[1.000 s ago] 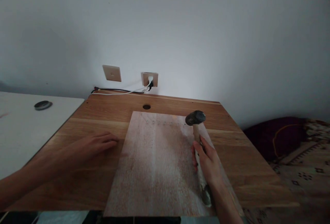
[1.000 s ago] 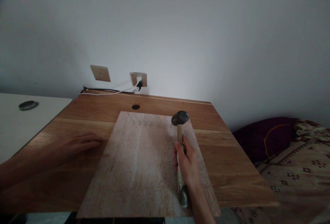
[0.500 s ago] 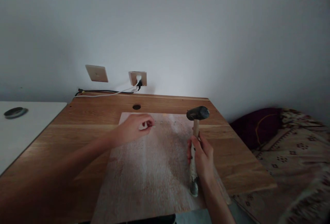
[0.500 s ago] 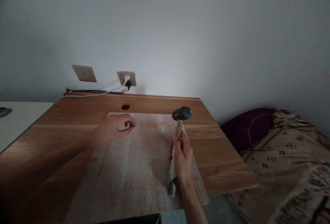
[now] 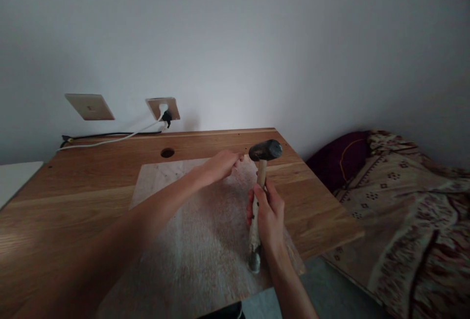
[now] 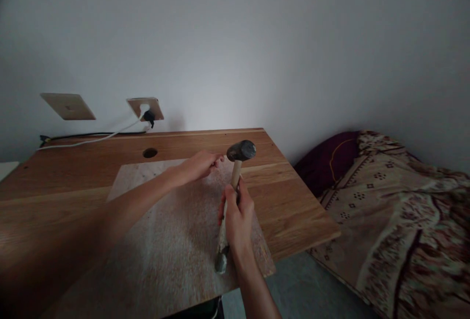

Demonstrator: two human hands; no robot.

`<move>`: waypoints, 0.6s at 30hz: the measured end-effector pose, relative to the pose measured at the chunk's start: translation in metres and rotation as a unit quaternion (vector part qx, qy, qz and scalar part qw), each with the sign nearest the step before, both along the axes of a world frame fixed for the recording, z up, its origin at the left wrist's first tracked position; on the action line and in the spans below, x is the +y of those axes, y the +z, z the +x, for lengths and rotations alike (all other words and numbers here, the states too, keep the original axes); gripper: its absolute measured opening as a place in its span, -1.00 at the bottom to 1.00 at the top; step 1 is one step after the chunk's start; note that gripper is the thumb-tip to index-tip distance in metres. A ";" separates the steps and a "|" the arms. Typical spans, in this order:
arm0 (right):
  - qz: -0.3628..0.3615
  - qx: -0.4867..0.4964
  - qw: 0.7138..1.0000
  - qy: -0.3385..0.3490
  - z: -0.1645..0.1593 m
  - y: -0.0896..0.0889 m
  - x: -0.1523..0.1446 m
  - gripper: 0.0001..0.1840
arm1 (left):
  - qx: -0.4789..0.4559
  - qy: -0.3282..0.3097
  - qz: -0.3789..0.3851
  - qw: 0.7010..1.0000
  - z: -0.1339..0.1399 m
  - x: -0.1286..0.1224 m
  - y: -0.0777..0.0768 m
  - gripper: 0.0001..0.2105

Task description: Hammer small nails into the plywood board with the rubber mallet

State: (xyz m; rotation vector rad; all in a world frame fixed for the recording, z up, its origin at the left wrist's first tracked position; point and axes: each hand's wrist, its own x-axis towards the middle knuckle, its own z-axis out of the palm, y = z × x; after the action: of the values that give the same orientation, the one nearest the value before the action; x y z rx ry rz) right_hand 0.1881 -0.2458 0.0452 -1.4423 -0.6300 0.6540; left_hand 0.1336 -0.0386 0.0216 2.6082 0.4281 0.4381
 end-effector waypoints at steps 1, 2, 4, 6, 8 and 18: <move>0.002 0.003 1.000 0.003 0.000 0.000 0.000 -0.74 | 0.002 0.002 -0.008 1.000 0.001 0.002 -0.001 -0.67; 0.003 0.008 1.000 0.006 0.000 0.000 -0.001 -0.74 | 0.004 0.002 -0.018 1.000 0.003 0.003 -0.001 -0.67; 0.004 0.015 1.000 0.008 0.001 -0.001 -0.002 -0.74 | 0.012 -0.007 -0.034 0.999 0.004 0.005 -0.001 -0.68; 0.008 0.019 1.000 0.006 0.001 -0.001 -0.002 -0.74 | 0.024 -0.020 -0.036 0.999 0.005 0.005 0.001 -0.68; 0.014 0.019 1.000 0.005 0.000 -0.001 -0.002 -0.75 | 0.034 -0.025 -0.027 0.999 0.006 0.003 0.002 -0.69; 0.001 0.019 1.000 0.020 0.004 0.000 -0.003 -0.73 | -0.047 0.020 -0.115 0.992 0.005 -0.004 -0.009 -0.82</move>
State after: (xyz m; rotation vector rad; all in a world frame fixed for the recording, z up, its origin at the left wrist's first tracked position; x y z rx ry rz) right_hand 0.1919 -0.2491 0.0455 -1.4162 -0.6312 0.7095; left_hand 0.1387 -0.0424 0.0122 2.3504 0.4704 0.4919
